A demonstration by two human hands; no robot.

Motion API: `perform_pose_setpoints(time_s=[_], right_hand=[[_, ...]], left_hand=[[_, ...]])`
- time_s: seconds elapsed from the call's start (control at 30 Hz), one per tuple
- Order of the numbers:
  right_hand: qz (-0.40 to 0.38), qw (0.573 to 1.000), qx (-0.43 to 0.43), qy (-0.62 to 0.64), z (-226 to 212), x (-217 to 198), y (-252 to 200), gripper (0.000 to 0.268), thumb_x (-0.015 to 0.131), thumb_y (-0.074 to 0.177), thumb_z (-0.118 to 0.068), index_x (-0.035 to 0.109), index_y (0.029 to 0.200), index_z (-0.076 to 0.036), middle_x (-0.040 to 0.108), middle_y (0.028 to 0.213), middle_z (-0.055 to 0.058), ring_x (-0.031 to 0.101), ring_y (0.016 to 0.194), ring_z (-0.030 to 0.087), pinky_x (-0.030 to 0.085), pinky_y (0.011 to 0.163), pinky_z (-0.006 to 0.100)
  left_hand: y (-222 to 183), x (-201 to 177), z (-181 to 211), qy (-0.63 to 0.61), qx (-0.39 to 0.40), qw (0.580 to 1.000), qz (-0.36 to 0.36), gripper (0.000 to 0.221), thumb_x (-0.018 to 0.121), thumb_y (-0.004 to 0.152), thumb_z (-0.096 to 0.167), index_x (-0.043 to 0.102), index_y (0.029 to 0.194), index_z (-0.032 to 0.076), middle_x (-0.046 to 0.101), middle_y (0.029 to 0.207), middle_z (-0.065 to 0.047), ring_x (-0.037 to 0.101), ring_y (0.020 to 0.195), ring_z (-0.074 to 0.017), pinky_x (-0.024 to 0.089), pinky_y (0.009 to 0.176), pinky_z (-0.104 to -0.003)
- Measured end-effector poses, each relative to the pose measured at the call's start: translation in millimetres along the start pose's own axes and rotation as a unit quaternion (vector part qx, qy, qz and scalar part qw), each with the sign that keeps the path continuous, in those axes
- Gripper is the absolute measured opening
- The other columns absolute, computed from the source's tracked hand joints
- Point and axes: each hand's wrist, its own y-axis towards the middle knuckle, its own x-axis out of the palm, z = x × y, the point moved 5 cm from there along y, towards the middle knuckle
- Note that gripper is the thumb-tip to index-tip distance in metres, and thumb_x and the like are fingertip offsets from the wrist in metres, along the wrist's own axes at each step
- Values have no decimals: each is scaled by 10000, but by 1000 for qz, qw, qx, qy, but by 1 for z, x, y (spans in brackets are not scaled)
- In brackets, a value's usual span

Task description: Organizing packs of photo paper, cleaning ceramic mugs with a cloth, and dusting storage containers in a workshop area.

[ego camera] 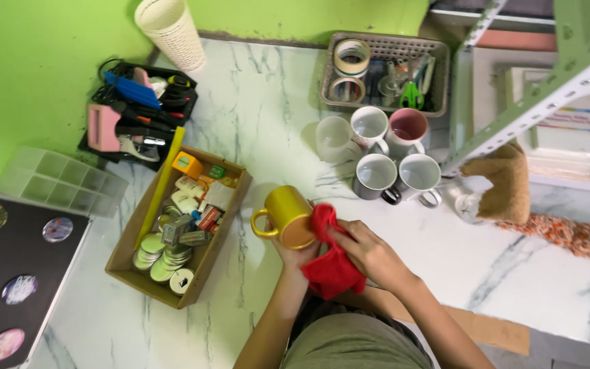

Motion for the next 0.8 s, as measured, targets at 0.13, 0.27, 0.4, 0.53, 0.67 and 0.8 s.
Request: perform_pose_setpoints(time_s=[0.13,0.27,0.4,0.53,0.67,0.8], right_hand=[[-11,996,-22,-87,-1,-21,-27,641,710,663,-54,698,1297,-148,624,1346,125,617,1152,307,520,980,415],[40,984,45,-170,20,-47,-61,539,695,671,-74,748,1202,-152,655,1317,91,601,1175,321,500,1012,417],[88,953,131,-258,37,-80,-97,428,660,717,-82,773,1128,-124,679,1309,55,588,1210,311,483,1046,422],[97,932,169,-306,54,-94,-126,368,638,753,-66,775,1093,-93,680,1319,55,579,1230,302,455,1079,430],[93,917,203,-331,73,-79,-147,311,616,786,-49,773,1052,-84,651,1347,82,548,1290,307,381,1169,476],[74,917,223,-321,91,-45,-166,328,601,800,-30,766,1077,-92,599,1402,128,504,1347,320,311,1200,545]], left_hand=[[5,-7,-4,147,49,973,172,762,441,854,754,553,1371,206,638,1293,-54,604,1163,-293,473,984,-496],[18,-15,-6,282,74,946,145,694,534,934,617,463,1465,176,588,1388,-18,570,1256,-193,423,1059,-389],[27,-9,-10,495,213,842,33,643,772,967,309,435,1416,-4,552,1389,-128,544,1267,-188,428,1099,-355],[26,21,-27,534,218,817,-13,783,875,864,138,383,1467,50,477,1318,-103,482,1142,-179,422,1064,-352],[36,32,-28,585,297,755,-7,861,922,745,149,381,1408,57,473,1406,-66,497,1276,-173,399,1097,-341],[51,23,-20,599,336,726,-33,850,943,754,165,407,1403,47,530,1383,-97,529,1264,-190,399,1100,-346]])
